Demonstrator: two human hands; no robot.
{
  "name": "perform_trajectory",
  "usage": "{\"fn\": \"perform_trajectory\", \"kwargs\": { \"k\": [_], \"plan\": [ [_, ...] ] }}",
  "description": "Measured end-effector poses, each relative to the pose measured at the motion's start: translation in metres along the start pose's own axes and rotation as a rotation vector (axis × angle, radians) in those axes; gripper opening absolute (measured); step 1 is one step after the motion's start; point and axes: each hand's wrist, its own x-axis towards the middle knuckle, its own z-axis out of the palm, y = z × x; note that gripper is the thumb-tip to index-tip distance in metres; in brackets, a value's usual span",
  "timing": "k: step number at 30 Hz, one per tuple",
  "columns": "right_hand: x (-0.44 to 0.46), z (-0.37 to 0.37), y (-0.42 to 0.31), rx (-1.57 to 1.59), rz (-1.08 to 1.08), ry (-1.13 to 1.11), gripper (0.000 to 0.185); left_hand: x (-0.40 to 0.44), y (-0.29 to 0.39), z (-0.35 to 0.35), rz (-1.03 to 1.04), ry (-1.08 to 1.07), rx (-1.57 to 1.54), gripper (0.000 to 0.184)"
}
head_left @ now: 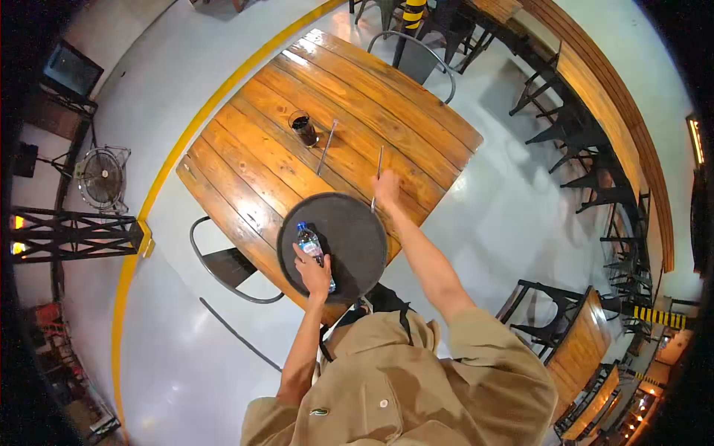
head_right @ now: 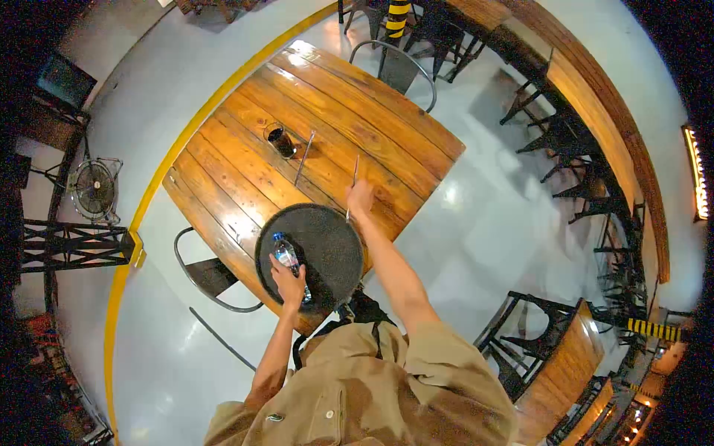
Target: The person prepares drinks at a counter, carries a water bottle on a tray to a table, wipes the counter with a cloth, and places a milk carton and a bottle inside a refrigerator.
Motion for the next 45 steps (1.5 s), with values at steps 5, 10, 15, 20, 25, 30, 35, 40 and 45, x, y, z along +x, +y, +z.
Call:
{"fn": "perform_trajectory", "kwargs": {
  "k": [5,10,15,20,25,30,35,40,45],
  "plan": [
    [0.035,0.014,0.016,-0.098,0.141,-0.108,0.034,-0.006,-0.007,0.003,-0.066,-0.005,0.056,0.100],
    [0.020,0.011,0.009,-0.190,0.076,-0.029,0.039,0.000,-0.021,0.006,-0.073,-0.016,-0.031,0.088],
    [-0.041,-0.006,0.000,-0.171,0.097,-0.015,0.048,0.026,-0.031,0.018,0.107,-0.001,-0.163,0.082],
    [-0.117,-0.006,0.043,-0.261,0.113,-0.110,0.060,0.083,0.051,0.006,0.172,-0.047,-0.455,0.073],
    [-0.152,-0.004,0.083,-0.251,0.028,-0.148,0.060,0.133,0.154,-0.015,0.183,-0.200,-0.834,0.060],
    [-0.159,-0.018,0.078,-0.233,-0.011,-0.172,0.052,0.176,0.183,0.021,0.484,-0.026,-0.841,0.052],
    [-0.157,-0.003,0.096,-0.187,-0.022,-0.144,0.048,0.197,0.168,0.064,0.414,-0.131,-0.938,0.045],
    [-0.154,-0.006,0.094,-0.122,0.031,-0.174,0.043,0.207,0.158,0.075,0.455,-0.107,-0.878,0.050],
    [-0.152,-0.005,0.094,-0.147,0.011,-0.151,0.040,0.208,0.160,0.069,0.515,-0.018,-0.722,0.053]
  ]
}}
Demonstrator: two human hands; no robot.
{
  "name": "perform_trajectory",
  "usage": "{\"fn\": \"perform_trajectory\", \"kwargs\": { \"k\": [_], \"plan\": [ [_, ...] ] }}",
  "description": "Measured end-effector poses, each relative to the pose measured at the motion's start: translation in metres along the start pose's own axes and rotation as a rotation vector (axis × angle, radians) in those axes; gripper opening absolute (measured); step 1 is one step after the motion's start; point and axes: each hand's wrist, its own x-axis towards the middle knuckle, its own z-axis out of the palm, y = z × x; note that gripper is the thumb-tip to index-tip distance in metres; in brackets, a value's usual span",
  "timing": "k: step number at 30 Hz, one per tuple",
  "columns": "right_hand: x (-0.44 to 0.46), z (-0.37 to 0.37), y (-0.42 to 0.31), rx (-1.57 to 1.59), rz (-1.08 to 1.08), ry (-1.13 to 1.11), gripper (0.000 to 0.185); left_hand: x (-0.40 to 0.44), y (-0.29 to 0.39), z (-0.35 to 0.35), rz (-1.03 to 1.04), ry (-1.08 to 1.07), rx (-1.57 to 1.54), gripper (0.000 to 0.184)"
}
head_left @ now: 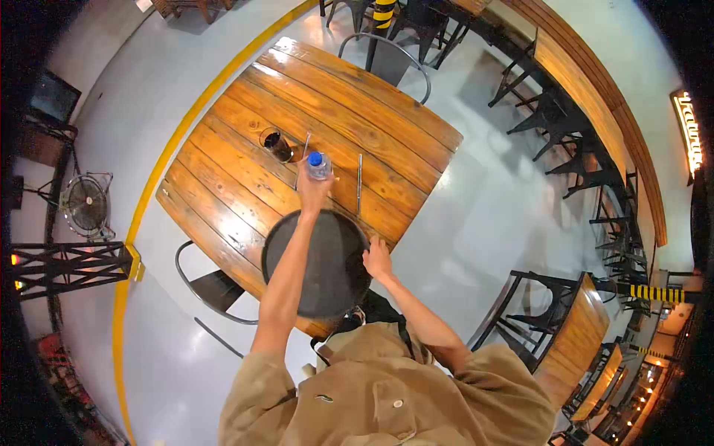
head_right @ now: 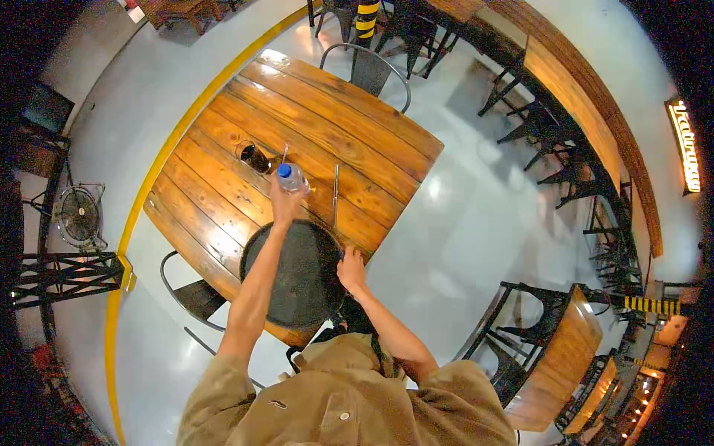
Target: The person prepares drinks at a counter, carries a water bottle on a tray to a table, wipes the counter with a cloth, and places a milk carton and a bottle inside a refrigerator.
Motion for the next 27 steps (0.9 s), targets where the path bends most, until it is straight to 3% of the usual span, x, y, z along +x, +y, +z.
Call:
{"fn": "perform_trajectory", "kwargs": {
  "k": [6,9,12,15,18,19,21,23,24,27],
  "plan": [
    [0.004,-0.002,0.001,-0.001,0.011,-0.038,0.041,0.000,0.011,0.000,-0.107,-0.043,-0.101,0.056],
    [0.004,-0.002,-0.001,-0.006,0.012,-0.036,0.039,0.000,0.013,-0.001,-0.112,-0.068,0.029,0.061],
    [0.004,-0.001,-0.002,-0.008,0.016,-0.027,0.037,-0.007,0.007,-0.003,-0.053,-0.062,-0.102,0.066],
    [0.003,-0.001,-0.003,-0.021,-0.002,-0.024,0.036,-0.023,-0.004,-0.023,0.019,-0.068,0.111,0.071],
    [0.003,-0.009,-0.007,-0.040,0.011,-0.113,0.035,-0.068,-0.002,-0.057,-0.113,0.029,0.280,0.072],
    [0.002,-0.012,-0.008,-0.046,0.024,-0.158,0.035,-0.085,-0.006,-0.073,-0.066,0.053,0.377,0.069],
    [0.002,-0.004,-0.001,-0.023,-0.004,-0.140,0.033,-0.135,-0.031,-0.107,-0.098,0.200,0.859,0.061],
    [-0.002,-0.013,-0.009,-0.015,-0.005,-0.159,0.032,-0.181,-0.042,-0.141,-0.264,0.255,0.934,0.061],
    [0.000,0.011,0.007,-0.025,-0.077,0.012,0.031,-0.202,-0.047,-0.153,-0.413,0.189,1.018,0.056],
    [0.010,0.020,0.017,0.006,-0.045,-0.076,0.030,-0.228,-0.037,-0.185,-0.332,0.101,0.832,0.055]
  ]
}}
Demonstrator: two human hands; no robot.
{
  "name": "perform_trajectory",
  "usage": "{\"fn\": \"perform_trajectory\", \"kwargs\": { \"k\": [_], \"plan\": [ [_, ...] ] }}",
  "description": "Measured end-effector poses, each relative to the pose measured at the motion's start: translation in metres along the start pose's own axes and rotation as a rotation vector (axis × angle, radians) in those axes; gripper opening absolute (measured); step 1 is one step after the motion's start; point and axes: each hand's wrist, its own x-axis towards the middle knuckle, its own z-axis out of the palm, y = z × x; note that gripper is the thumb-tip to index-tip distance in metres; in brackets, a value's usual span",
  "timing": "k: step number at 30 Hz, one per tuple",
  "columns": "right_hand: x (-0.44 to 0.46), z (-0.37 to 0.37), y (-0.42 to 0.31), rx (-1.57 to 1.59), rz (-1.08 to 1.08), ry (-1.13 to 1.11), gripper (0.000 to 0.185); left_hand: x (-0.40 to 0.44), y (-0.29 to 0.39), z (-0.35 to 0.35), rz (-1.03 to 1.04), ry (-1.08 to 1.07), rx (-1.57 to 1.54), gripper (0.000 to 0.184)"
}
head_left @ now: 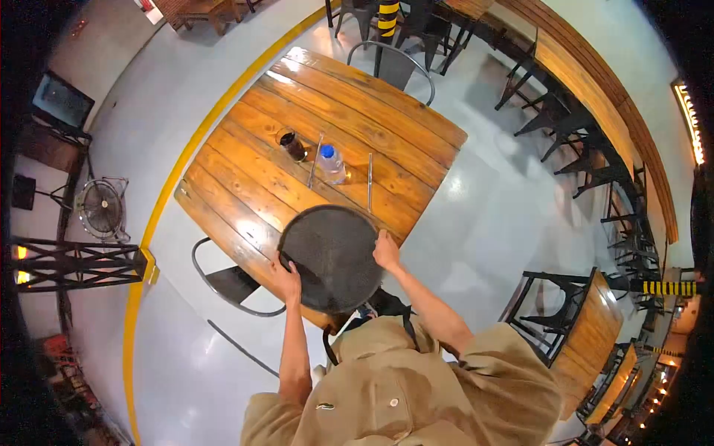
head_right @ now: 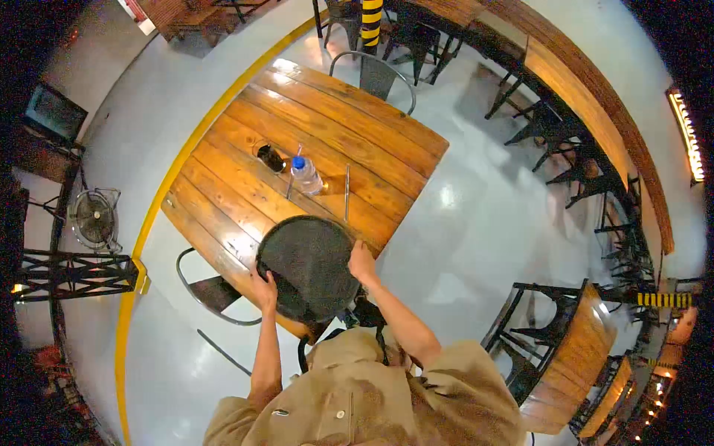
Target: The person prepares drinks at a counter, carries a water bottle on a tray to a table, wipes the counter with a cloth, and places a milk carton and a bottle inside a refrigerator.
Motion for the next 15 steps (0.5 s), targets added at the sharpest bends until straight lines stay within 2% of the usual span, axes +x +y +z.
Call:
{"fn": "perform_trajectory", "kwargs": {
  "k": [1,4,5,7,9,11,13,15],
  "plan": [
    [-0.002,-0.005,-0.002,0.062,-0.039,-0.010,0.031,0.000,-0.006,-0.005,-0.021,0.015,-0.118,0.053],
    [-0.015,-0.012,-0.003,0.089,-0.057,-0.008,0.030,-0.005,-0.016,-0.028,-0.195,-0.171,-0.203,0.048],
    [-0.021,-0.006,0.002,0.118,-0.093,0.101,0.023,-0.010,-0.016,-0.035,-0.184,-0.150,-0.262,0.047],
    [-0.039,-0.010,0.011,0.111,-0.076,0.108,0.020,-0.023,-0.026,-0.038,-0.155,-0.114,-0.381,0.045],
    [-0.061,-0.018,0.021,0.183,-0.068,0.166,0.024,-0.030,-0.030,-0.044,-0.121,-0.148,-0.500,0.043],
    [-0.086,-0.027,0.037,0.213,-0.077,0.292,0.029,-0.038,-0.007,-0.062,-0.039,-0.152,-0.601,0.041],
    [-0.121,-0.043,0.045,0.340,-0.073,0.482,0.029,-0.053,0.023,-0.066,-0.127,-0.214,-0.826,0.042],
    [-0.160,-0.072,0.056,0.405,0.023,0.511,0.029,-0.068,0.058,-0.078,-0.194,-0.356,-0.801,0.042]
  ]
}}
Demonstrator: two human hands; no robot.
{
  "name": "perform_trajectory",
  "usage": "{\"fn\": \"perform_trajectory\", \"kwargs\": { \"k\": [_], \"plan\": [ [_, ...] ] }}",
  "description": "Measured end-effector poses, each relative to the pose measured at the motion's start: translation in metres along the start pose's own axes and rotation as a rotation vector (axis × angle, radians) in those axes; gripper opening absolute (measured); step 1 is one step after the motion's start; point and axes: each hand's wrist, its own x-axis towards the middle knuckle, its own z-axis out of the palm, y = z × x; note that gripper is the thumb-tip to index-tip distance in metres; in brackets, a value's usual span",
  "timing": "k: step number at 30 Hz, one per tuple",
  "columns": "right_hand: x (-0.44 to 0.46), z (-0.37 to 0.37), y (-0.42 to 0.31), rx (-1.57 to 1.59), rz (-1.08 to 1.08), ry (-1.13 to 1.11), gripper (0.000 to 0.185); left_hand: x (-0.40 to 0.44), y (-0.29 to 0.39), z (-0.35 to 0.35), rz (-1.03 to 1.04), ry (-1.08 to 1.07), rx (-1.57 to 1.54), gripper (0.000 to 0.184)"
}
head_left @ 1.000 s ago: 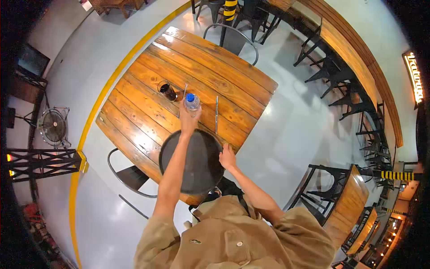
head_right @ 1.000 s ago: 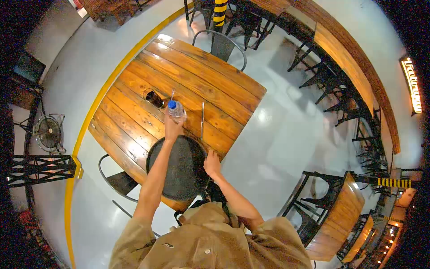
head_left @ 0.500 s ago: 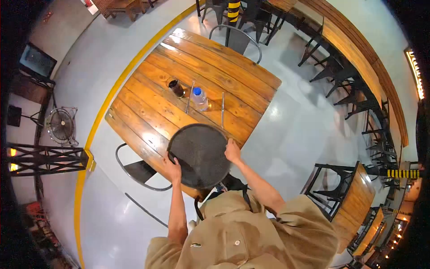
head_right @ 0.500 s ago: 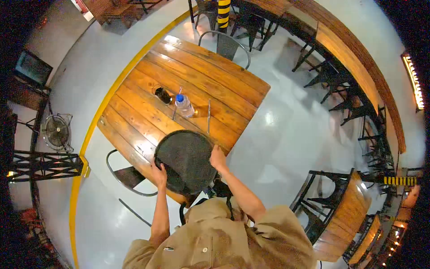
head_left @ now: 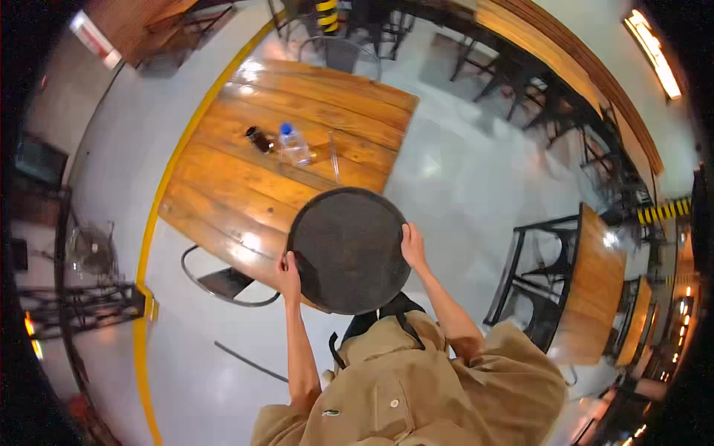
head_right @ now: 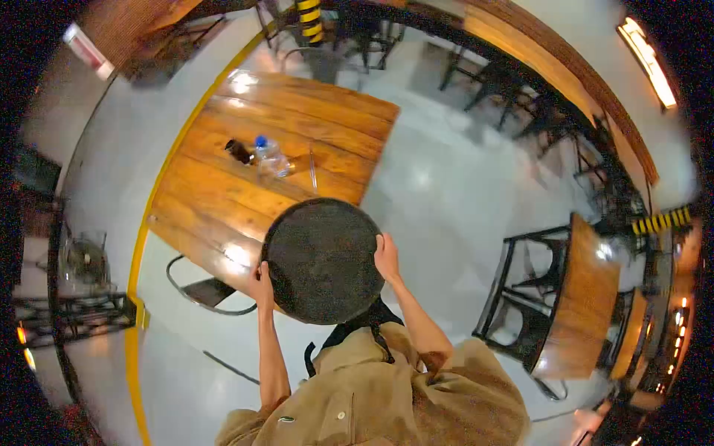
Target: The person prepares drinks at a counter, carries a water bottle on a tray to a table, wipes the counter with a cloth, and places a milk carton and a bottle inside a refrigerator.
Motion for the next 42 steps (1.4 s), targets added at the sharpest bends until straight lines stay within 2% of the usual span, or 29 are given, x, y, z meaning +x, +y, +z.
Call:
{"fn": "perform_trajectory", "kwargs": {
  "k": [2,5,6,9,11,17,20,21,23,27,28,31,34,37,40,41,42],
  "plan": [
    [-0.018,-0.042,0.014,0.024,0.063,0.098,0.030,-0.012,0.029,0.018,-0.150,-0.162,0.139,0.049],
    [-0.064,-0.114,0.020,0.038,0.170,0.248,0.032,-0.041,0.038,0.070,-0.060,-0.227,0.102,0.054],
    [-0.081,-0.131,0.032,0.046,0.131,0.349,0.031,-0.051,0.052,0.082,-0.038,-0.440,0.016,0.056],
    [-0.148,-0.190,0.036,0.042,0.206,0.572,0.029,-0.100,0.071,0.131,-0.087,-0.715,-0.274,0.053],
    [-0.205,-0.221,0.046,0.004,0.253,0.692,0.028,-0.129,0.069,0.156,-0.056,-0.855,-0.209,0.052],
    [-0.366,-0.295,0.075,-0.001,0.486,0.952,0.028,-0.251,0.055,0.231,-0.081,-1.106,0.001,0.051],
    [-0.435,-0.320,0.082,0.026,0.548,1.106,0.028,-0.324,0.050,0.253,-0.147,-1.327,-0.084,0.051],
    [-0.446,-0.313,0.078,0.031,0.574,1.139,0.028,-0.328,0.044,0.257,-0.172,-1.363,-0.077,0.051],
    [-0.509,-0.341,0.081,0.031,0.580,1.237,0.028,-0.398,0.039,0.257,-0.204,-1.429,-0.027,0.051],
    [-0.612,-0.379,0.089,0.076,0.637,1.382,0.029,-0.502,0.002,0.275,-0.043,-1.530,0.107,0.052],
    [-0.565,-0.338,0.067,0.015,0.663,1.418,0.030,-0.453,0.033,0.273,-0.340,-1.671,0.033,0.053],
    [-0.572,-0.332,0.036,0.030,0.749,1.496,0.030,-0.460,0.034,0.293,-0.254,-1.719,0.167,0.053],
    [-0.598,-0.334,0.046,0.097,0.784,1.570,0.030,-0.497,0.021,0.310,-0.260,-1.811,0.187,0.051],
    [-0.617,-0.345,0.059,0.077,0.778,1.662,0.030,-0.545,0.014,0.323,-0.362,-1.791,0.304,0.049],
    [-0.640,-0.370,0.086,0.064,0.802,1.712,0.030,-0.591,-0.011,0.357,-0.542,-2.045,0.181,0.049],
    [-0.645,-0.378,0.100,0.069,0.809,1.722,0.031,-0.606,-0.019,0.366,-0.473,-2.050,0.167,0.049],
    [-0.646,-0.393,0.106,0.103,0.789,1.746,0.032,-0.626,0.002,0.372,-0.373,-2.055,0.148,0.049]
  ]
}}
